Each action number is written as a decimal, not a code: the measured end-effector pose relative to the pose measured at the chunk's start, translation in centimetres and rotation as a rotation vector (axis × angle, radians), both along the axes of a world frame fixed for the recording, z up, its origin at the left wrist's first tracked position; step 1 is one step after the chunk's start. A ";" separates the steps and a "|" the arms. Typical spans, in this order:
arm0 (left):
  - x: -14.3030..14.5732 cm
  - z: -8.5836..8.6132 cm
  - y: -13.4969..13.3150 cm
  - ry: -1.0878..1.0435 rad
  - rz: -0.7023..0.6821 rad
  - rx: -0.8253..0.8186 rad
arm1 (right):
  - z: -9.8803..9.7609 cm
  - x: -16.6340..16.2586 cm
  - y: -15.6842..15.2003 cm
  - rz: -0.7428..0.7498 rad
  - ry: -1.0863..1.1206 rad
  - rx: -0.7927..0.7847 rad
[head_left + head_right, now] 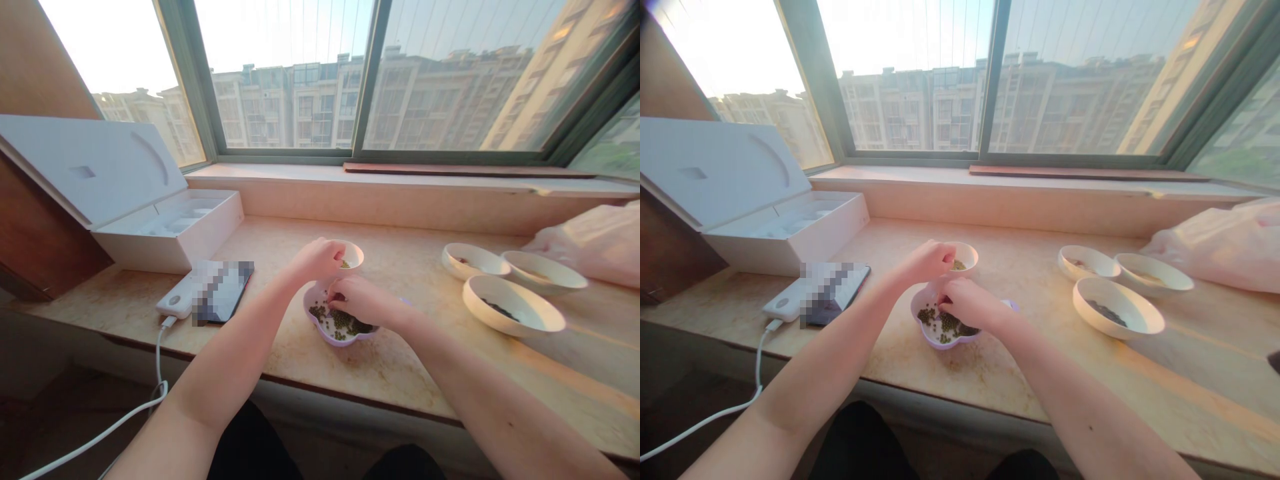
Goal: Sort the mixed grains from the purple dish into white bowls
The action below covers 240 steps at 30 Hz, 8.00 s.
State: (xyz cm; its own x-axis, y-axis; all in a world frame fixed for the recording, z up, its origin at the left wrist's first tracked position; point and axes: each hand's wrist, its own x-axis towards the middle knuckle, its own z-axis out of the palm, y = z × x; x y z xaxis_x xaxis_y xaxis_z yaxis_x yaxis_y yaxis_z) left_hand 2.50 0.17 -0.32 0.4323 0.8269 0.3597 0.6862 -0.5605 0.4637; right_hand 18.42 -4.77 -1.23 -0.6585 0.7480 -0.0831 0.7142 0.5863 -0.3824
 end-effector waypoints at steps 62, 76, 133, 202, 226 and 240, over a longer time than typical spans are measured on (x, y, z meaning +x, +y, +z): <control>-2.9 2.6 -0.4 0.196 0.055 -0.045 | 1.7 1.6 1.5 -0.202 1.347 -0.748; -0.6 2.6 -2.4 0.239 -0.149 -0.108 | 2.1 2.2 1.4 -0.131 1.303 -0.654; 2.1 0.5 -4.0 0.515 -0.365 -0.524 | -1.4 2.9 4.3 -0.329 0.458 0.322; -0.4 3.5 -2.8 -1.182 -0.569 -0.773 | -0.7 0.6 0.1 0.126 0.362 0.108; 0.3 2.1 -1.7 -0.975 -0.374 -0.586 | -1.6 -0.1 0.1 0.096 0.254 0.075; 0.1 -0.6 0.4 0.167 0.208 -0.008 | -2.4 -0.1 0.1 0.099 0.210 0.140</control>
State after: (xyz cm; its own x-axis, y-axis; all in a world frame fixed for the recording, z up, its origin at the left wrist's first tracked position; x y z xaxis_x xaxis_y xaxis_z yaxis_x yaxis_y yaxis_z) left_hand 2.65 0.55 -0.90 0.3059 0.9065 0.2909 0.8535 -0.3965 0.3382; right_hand 18.27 -4.66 -3.65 -0.7208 0.6737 0.1630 0.5643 0.7069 -0.4265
